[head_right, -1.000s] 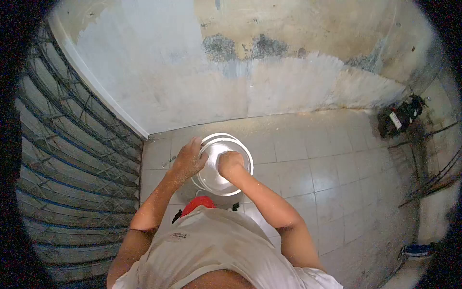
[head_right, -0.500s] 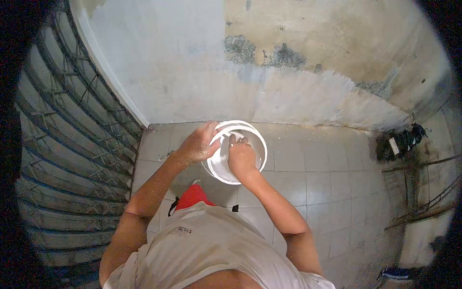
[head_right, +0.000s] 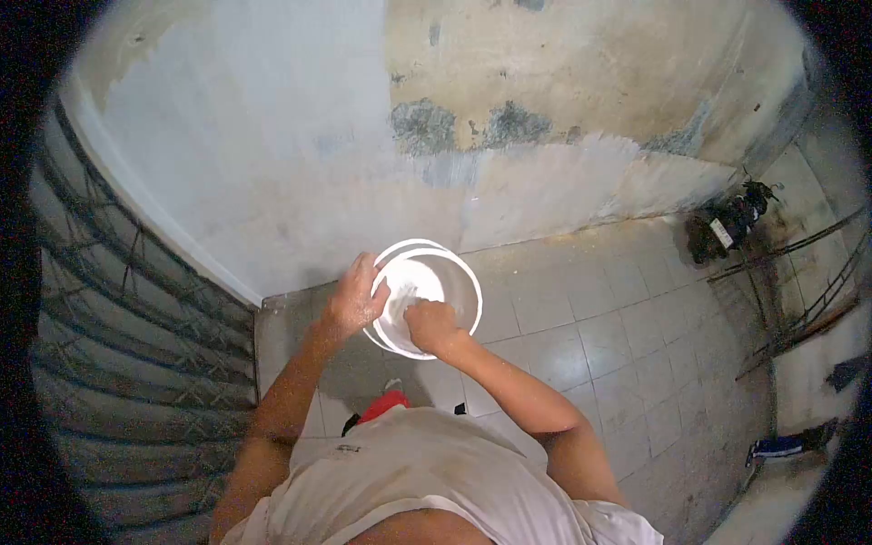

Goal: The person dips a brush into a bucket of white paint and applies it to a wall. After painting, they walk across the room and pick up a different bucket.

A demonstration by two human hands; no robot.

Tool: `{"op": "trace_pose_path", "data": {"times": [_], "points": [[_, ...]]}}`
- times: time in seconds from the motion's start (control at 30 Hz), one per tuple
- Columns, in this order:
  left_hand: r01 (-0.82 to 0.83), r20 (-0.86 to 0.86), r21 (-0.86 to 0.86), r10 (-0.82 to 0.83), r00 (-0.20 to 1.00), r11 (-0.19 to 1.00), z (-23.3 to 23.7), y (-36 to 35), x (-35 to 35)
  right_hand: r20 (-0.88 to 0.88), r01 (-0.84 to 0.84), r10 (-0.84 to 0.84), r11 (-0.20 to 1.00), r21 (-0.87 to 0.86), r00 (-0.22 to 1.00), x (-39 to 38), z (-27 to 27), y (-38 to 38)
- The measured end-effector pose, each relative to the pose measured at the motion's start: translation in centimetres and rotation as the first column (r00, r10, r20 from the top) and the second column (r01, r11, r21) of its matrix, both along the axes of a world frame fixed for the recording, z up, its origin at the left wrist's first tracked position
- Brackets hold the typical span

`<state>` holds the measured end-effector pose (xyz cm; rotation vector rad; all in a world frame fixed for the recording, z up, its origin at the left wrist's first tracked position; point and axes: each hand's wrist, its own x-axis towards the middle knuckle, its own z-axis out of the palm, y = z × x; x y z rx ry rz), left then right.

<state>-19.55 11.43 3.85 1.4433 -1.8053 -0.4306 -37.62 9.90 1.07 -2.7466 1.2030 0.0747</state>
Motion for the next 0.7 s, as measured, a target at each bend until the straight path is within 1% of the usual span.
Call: {"op": "trace_pose_path", "data": {"times": [0.03, 0.07, 0.1, 0.13, 0.17, 0.2, 0.27, 0.3, 0.37, 0.4, 0.47, 0.5, 0.57, 0.6, 0.63, 0.67, 0.7], "points": [[0.001, -0.015, -0.022, -0.002, 1.000, 1.000, -0.6, -0.5, 0.9, -0.094, 0.011, -0.007, 0.999, 0.043, 0.996, 0.9, -0.2, -0.7], [0.004, -0.028, -0.041, -0.005, 1.000, 0.999, -1.2, -1.1, 1.8, -0.151, 0.016, -0.003, 0.996, 0.085, 0.989, 1.7, -0.4, -1.5], [0.017, -0.029, -0.048, -0.018, 0.999, 0.999, -1.6, -1.8, 2.7, -0.152, 0.029, -0.017, 0.996, 0.079, 0.988, 2.6, 0.3, -2.0], [0.025, -0.077, -0.024, -0.027, 0.997, 0.999, -1.8, -2.7, 3.4, -0.192, 0.031, -0.014, 0.996, 0.085, 0.981, 3.5, 1.6, -2.3], [0.037, -0.126, 0.013, -0.035, 0.991, 0.999, -2.3, -3.1, 4.2, -0.233, 0.035, -0.010, 0.994, 0.104, 0.973, 4.3, 2.1, -2.2], [0.051, -0.129, 0.019, -0.048, 0.991, 0.999, -2.0, -3.4, 4.7, -0.235, 0.049, -0.022, 0.993, 0.111, 0.972, 4.8, 1.9, -2.3], [0.081, -0.175, 0.197, -0.046, 0.983, 0.977, -0.8, -4.5, 6.1, -0.264, -0.012, 0.026, 0.999, 0.052, 0.964, 5.7, 1.9, -3.4], [0.090, -0.174, 0.200, -0.055, 0.983, 0.976, -0.3, -4.8, 6.8, -0.262, -0.003, 0.017, 0.999, 0.055, 0.965, 6.1, 2.3, -3.6], [0.109, -0.185, 0.220, -0.068, 0.980, 0.969, 0.4, -5.6, 7.9, -0.227, -0.066, 0.045, 0.994, -0.086, 0.973, 6.7, 3.1, -3.7], [0.120, -0.186, 0.229, -0.077, 0.979, 0.966, -0.2, -6.4, 8.3, -0.227, -0.055, 0.036, 0.996, -0.076, 0.973, 7.0, 3.1, -4.1], [0.092, -0.132, 0.026, -0.088, 0.987, 0.995, -2.1, -7.4, 9.3, -0.105, -0.124, 0.102, 0.964, -0.237, 0.989, 7.5, 2.8, -4.8], [0.101, -0.126, 0.026, -0.097, 0.987, 0.995, -1.5, -7.4, 9.7, -0.100, -0.115, 0.093, 0.965, -0.238, 0.991, 7.8, 2.7, -5.5], [0.103, -0.139, 0.203, -0.076, 0.987, 0.974, 0.0, -7.5, 10.5, -0.162, -0.119, 0.080, 0.960, -0.253, 0.984, 8.4, 2.5, -6.9], [0.103, -0.140, 0.195, -0.076, 0.987, 0.975, 0.0, -7.9, 10.9, -0.200, -0.053, 0.003, 0.969, -0.242, 0.980, 9.0, 2.7, -7.1], [0.073, -0.134, 0.136, -0.055, 0.989, 0.988, -0.3, -7.8, 11.4, -0.203, -0.057, 0.007, 0.968, -0.244, 0.979, 9.4, 1.9, -7.4], [0.042, -0.133, 0.081, -0.031, 0.991, 0.996, -0.6, -7.6, 11.8, -0.245, -0.035, -0.021, 0.974, -0.223, 0.969, 9.7, 0.5, -7.8], [0.034, -0.141, 0.081, -0.022, 0.990, 0.996, -0.6, -7.4, 12.1, -0.288, -0.015, -0.047, 0.978, -0.207, 0.956, 10.3, 0.7, -8.0]]}}
